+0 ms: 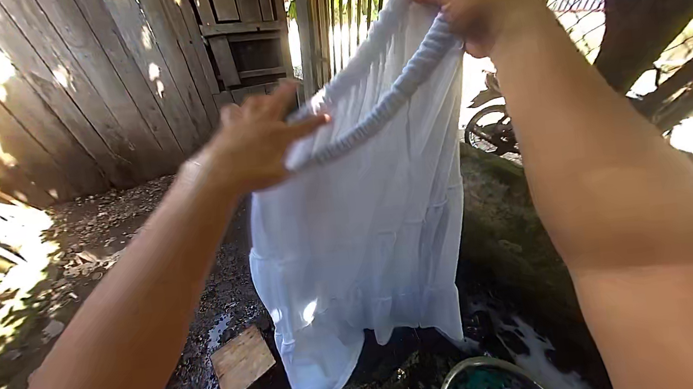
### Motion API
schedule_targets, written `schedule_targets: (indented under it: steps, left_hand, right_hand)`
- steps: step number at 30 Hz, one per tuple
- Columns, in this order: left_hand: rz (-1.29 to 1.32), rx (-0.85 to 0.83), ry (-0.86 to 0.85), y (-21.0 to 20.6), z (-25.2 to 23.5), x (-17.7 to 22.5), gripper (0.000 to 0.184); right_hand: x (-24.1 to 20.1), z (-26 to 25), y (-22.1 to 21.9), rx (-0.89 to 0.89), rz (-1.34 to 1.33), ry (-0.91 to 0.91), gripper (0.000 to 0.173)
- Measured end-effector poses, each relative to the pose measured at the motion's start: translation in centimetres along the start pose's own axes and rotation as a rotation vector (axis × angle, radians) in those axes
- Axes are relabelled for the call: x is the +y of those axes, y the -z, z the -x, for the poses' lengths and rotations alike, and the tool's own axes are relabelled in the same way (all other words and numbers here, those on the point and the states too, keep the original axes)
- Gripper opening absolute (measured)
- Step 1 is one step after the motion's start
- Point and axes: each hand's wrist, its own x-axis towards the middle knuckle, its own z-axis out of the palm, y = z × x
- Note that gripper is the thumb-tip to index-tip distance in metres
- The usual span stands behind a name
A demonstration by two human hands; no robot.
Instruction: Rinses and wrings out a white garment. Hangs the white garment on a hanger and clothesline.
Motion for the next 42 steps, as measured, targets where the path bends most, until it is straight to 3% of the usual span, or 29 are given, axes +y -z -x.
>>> schedule_targets:
  steps: [2, 3, 5, 7, 9, 11, 13, 16, 17, 19, 22, 24, 27, 29, 32, 35, 40, 42]
  left_hand:
    - [0.145, -0.139, -0.104, -4.2, -1.9, 2.2, 0.115]
    - [0.291, -0.175, -0.115, -6.1, -2.7, 2.7, 0.118]
    - [0.634, -0.067, 0.012, -8.9, -3.9, 2.9, 0.095]
    - [0.787, 0.214, 0.242, -9.3, -6.4, 2.4, 0.055]
    - [0.771, 0.405, 0.399, -7.7, -8.7, 2.4, 0.037]
    - [0.672, 0.431, 0.435, -5.6, -9.8, 2.8, 0.042]
    - [0.494, 0.463, 0.353, -4.1, -10.8, 3.4, 0.044]
    - [0.164, 0.723, 0.133, -3.9, -13.5, 4.0, 0.036]
    - [0.085, 0.794, 0.093, -3.6, -14.5, 4.3, 0.032]
    - [-0.003, 0.853, 0.07, -3.4, -16.2, 5.1, 0.028]
    - [-0.121, 0.839, 0.028, -4.4, -18.5, 4.2, 0.036]
    - [-0.158, 0.803, 0.04, -5.0, -19.0, 3.1, 0.04]
    - [-0.203, 0.827, 0.093, -4.5, -19.3, 3.9, 0.037]
    - [-0.196, 0.842, 0.144, -4.1, -19.8, 4.6, 0.034]
    - [-0.213, 0.849, 0.156, -4.8, -20.6, 2.8, 0.036]
    - [-0.198, 0.855, 0.201, -5.4, -21.0, 1.6, 0.034]
    - [-0.207, 0.853, 0.273, -5.7, -21.7, 0.6, 0.03]
    - [-0.209, 0.857, 0.268, -5.8, -22.0, 0.2, 0.03]
  right_hand:
    - [-0.9, 0.4, 0.1, -0.086, -0.075, 0.024, 0.019]
    - [-0.7, 0.6, 0.1, -0.142, -0.096, 0.041, 0.02]
    - [1.0, 1.5, -0.3, -0.224, -0.113, 0.059, 0.03]
    - [3.5, 1.3, 0.3, -0.2, -0.119, 0.065, 0.037]
    - [6.2, 0.6, 1.4, -0.178, -0.153, 0.019, 0.033]
    - [8.9, 0.2, 1.5, -0.178, -0.164, 0.007, 0.027]
    - [10.8, -0.1, 1.7, -0.25, -0.123, 0.08, 0.026]
    - [10.9, -1.2, 5.3, -0.461, 0.053, 0.268, 0.038]
    - [10.6, -2.0, 7.4, -0.394, 0.104, 0.351, 0.036]
    - [10.2, -4.4, 13.5, -0.079, 0.204, 0.421, 0.03]
    - [11.9, -9.9, 24.2, 0.505, 0.269, 0.257, 0.036]
    - [14.1, -13.7, 29.7, 0.76, 0.326, 0.054, 0.043]
    - [17.7, -18.4, 33.3, 0.742, 0.391, -0.203, 0.052]
    - [20.5, -20.9, 33.8, 0.646, 0.356, -0.203, 0.047]
    - [21.2, -22.0, 33.4, 0.458, 0.381, -0.239, 0.039]
    - [22.1, -23.0, 33.2, 0.427, 0.276, -0.207, 0.037]
    - [22.2, -24.8, 33.7, 0.311, 0.792, -0.185, 0.037]
    - [23.2, -24.1, 33.8, 0.498, 0.402, -0.138, 0.04]
